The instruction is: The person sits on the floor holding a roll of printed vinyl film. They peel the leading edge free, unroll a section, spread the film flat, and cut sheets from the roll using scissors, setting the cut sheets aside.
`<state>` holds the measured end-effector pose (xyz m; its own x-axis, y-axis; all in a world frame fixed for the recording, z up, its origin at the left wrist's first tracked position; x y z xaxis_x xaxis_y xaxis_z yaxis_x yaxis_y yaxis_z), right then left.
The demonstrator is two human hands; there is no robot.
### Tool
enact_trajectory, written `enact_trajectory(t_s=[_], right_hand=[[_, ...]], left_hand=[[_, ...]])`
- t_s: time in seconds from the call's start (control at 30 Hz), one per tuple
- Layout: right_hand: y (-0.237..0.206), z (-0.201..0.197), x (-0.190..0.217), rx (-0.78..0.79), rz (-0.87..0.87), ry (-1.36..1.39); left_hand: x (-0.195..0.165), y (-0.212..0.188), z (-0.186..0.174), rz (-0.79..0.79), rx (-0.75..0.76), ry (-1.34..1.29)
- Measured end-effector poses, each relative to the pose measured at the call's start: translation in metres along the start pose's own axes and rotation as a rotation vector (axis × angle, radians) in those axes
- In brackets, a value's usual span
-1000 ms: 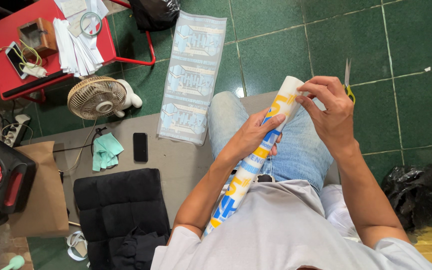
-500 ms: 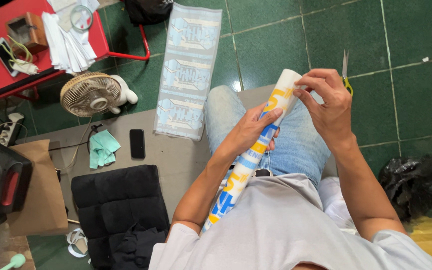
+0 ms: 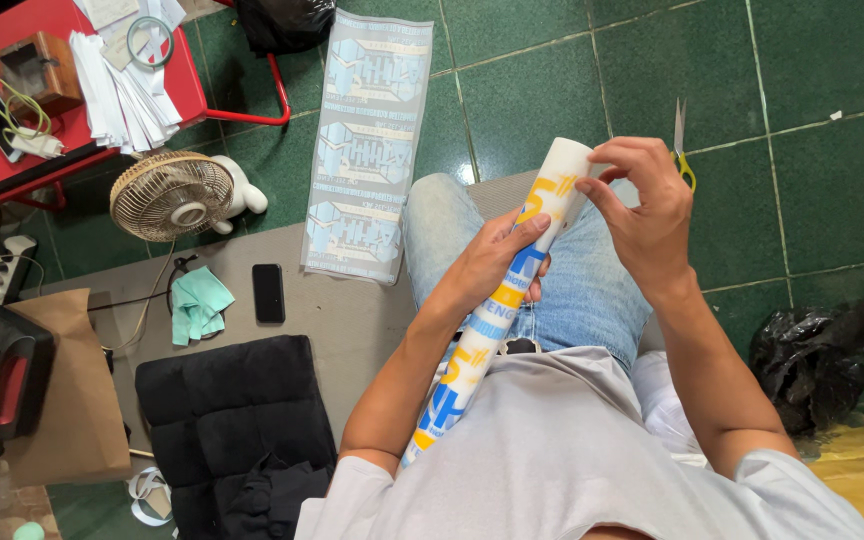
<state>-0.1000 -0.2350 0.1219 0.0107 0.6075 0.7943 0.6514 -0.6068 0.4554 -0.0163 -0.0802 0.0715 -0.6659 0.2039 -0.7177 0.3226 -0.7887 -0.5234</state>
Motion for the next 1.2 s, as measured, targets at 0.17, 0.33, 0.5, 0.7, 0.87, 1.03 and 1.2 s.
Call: enact_trajectory(t_s=[0.17,0.33,0.5,0.7,0.87,1.03,1.2], right_hand=[[0.003,0.002,0.003,0.054,0.0,-0.076],[0.003,0.001,0.001,0.085,-0.013,-0.099],[0.001,0.0,0.0,0.043,-0.105,-0.14],[0.001,-0.001,-0.004,0.027,-0.003,-0.099],[0.003,-0.007,0.002,0.038,-0.15,-0.241],[0.013,-0.012,0.001,0.12,-0.181,-0.274],[0.017,-0.013,0.004,0.244,-0.253,-0.381]], left_hand=[[-0.001,0.0,-0.001,0.018,-0.016,0.011],[-0.001,-0.001,-0.001,0.026,-0.028,0.047],[0.0,0.001,-0.001,0.031,-0.027,0.046],[0.002,0.004,-0.003,0.018,-0.033,0.037],[0.005,0.002,-0.004,0.019,-0.044,0.051],[0.008,0.002,0.001,0.027,-0.04,0.082],[0.006,0.0,0.002,0.038,-0.045,0.107]])
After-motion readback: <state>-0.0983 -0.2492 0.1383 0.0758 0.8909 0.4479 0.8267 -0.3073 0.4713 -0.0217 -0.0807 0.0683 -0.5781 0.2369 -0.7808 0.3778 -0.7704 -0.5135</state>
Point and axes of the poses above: each hand's wrist, its own y-axis towards the middle knuckle, its own z-axis out of the palm, x = y × z, the point moved 5 cm from there along y, towards the middle knuckle, and after that the axes turned 9 degrees about -x, right-handed, at the moved point
